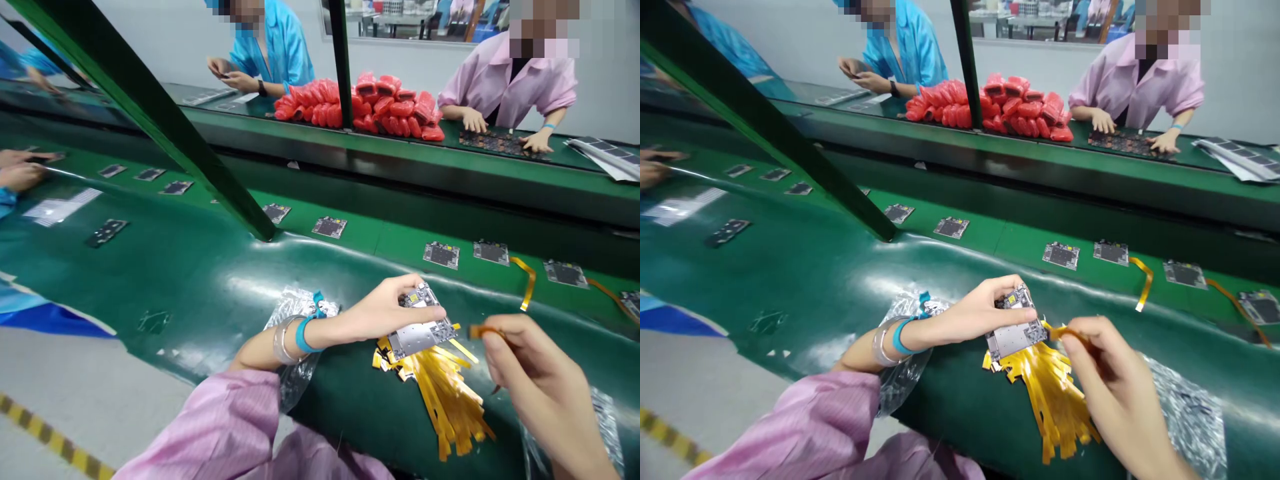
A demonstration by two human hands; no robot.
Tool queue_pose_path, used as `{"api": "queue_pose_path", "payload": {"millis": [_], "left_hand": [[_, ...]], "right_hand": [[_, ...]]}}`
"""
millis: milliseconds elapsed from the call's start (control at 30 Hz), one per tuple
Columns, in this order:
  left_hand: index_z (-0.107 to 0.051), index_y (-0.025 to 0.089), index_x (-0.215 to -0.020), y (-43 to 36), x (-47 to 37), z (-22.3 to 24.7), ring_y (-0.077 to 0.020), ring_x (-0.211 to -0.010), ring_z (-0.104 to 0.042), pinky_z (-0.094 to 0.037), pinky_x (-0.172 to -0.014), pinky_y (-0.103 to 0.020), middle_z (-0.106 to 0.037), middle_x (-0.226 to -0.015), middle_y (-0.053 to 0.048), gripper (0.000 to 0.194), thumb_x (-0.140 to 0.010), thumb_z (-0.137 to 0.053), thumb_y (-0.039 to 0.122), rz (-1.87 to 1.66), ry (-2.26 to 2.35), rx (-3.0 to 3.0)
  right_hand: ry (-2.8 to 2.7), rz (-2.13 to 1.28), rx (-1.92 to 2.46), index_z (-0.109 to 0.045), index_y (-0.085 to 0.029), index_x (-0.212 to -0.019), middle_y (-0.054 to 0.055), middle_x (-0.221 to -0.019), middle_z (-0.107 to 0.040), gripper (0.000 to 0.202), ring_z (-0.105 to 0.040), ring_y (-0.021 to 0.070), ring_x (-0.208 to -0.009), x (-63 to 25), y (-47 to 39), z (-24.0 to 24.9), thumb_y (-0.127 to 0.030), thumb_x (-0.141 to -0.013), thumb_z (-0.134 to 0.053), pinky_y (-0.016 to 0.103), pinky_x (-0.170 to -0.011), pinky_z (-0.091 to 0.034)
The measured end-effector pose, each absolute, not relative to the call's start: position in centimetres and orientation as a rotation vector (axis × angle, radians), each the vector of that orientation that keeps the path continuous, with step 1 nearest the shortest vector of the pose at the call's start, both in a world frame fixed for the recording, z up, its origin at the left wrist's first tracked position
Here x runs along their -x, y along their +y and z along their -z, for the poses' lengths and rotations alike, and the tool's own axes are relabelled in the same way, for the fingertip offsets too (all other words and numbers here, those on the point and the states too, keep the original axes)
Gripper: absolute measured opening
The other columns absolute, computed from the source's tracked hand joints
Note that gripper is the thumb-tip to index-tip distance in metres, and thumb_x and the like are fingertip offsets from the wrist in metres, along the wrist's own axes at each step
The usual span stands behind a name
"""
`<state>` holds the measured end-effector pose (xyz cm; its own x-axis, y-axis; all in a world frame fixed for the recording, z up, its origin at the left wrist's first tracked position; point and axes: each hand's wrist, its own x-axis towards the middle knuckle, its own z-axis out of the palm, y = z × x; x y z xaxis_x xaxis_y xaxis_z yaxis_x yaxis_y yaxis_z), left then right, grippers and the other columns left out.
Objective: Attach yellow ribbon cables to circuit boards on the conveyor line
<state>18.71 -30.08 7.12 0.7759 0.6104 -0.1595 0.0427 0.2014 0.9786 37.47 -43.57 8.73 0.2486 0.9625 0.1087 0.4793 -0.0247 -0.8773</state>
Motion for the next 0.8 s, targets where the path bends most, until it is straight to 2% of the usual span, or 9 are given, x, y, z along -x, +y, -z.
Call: {"api": "queue_pose_path", "payload": {"millis": [67,167,400,667,800], "left_hand": [[-0.058,0.016,-0.087,-30.1,-18.6,-7.2,-0.0113,-0.075,-0.056,-0.044,-0.068,-0.024,-0.060,-0.083,0.001,0.037,-0.084,-0.079,0.046,-0.407,0.604,-1.366],[-0.062,0.016,-0.091,-30.4,-18.3,-7.4,-0.0113,-0.075,-0.056,-0.045,-0.068,-0.024,-0.061,-0.083,0.001,0.033,-0.086,-0.077,0.044,-0.403,0.595,-1.427],[-0.066,0.017,-0.095,-30.9,-18.0,-7.8,-0.0124,-0.079,-0.058,-0.048,-0.073,-0.025,-0.066,-0.089,0.000,0.024,-0.089,-0.075,0.038,-0.414,0.605,-1.519],[-0.067,0.017,-0.097,-31.1,-17.8,-7.8,-0.0144,-0.084,-0.063,-0.052,-0.078,-0.027,-0.070,-0.094,-0.002,0.024,-0.089,-0.075,0.039,-0.389,0.613,-1.552],[-0.068,0.018,-0.097,-31.1,-17.8,-7.9,-0.0142,-0.082,-0.063,-0.052,-0.077,-0.026,-0.071,-0.093,-0.002,0.026,-0.088,-0.075,0.041,-0.380,0.631,-1.559]], "right_hand": [[-1.368,-0.670,1.731,-0.069,-0.025,-0.088,-0.004,-0.060,-0.053,0.018,-0.046,0.0129,-0.052,-37.5,-43.5,-9.0,-0.040,-0.098,-0.064,0.024,-0.048,-0.040],[-1.398,-0.683,1.778,-0.071,-0.024,-0.083,-0.002,-0.064,-0.059,0.025,-0.048,0.0139,-0.054,-37.4,-43.2,-8.9,-0.044,-0.097,-0.064,0.026,-0.049,-0.038],[-1.521,-0.687,1.784,-0.072,-0.023,-0.081,0.002,-0.072,-0.069,0.032,-0.059,0.0167,-0.061,-37.7,-43.2,-8.6,-0.048,-0.098,-0.061,0.026,-0.049,-0.039],[-1.579,-0.728,1.794,-0.072,-0.024,-0.084,-0.001,-0.068,-0.064,0.029,-0.052,0.0146,-0.059,-38.0,-43.5,-8.6,-0.046,-0.099,-0.060,0.027,-0.053,-0.038],[-1.572,-0.715,1.790,-0.072,-0.024,-0.086,-0.001,-0.072,-0.068,0.027,-0.055,0.0152,-0.063,-38.2,-43.5,-8.5,-0.044,-0.100,-0.060,0.027,-0.054,-0.038]]}}
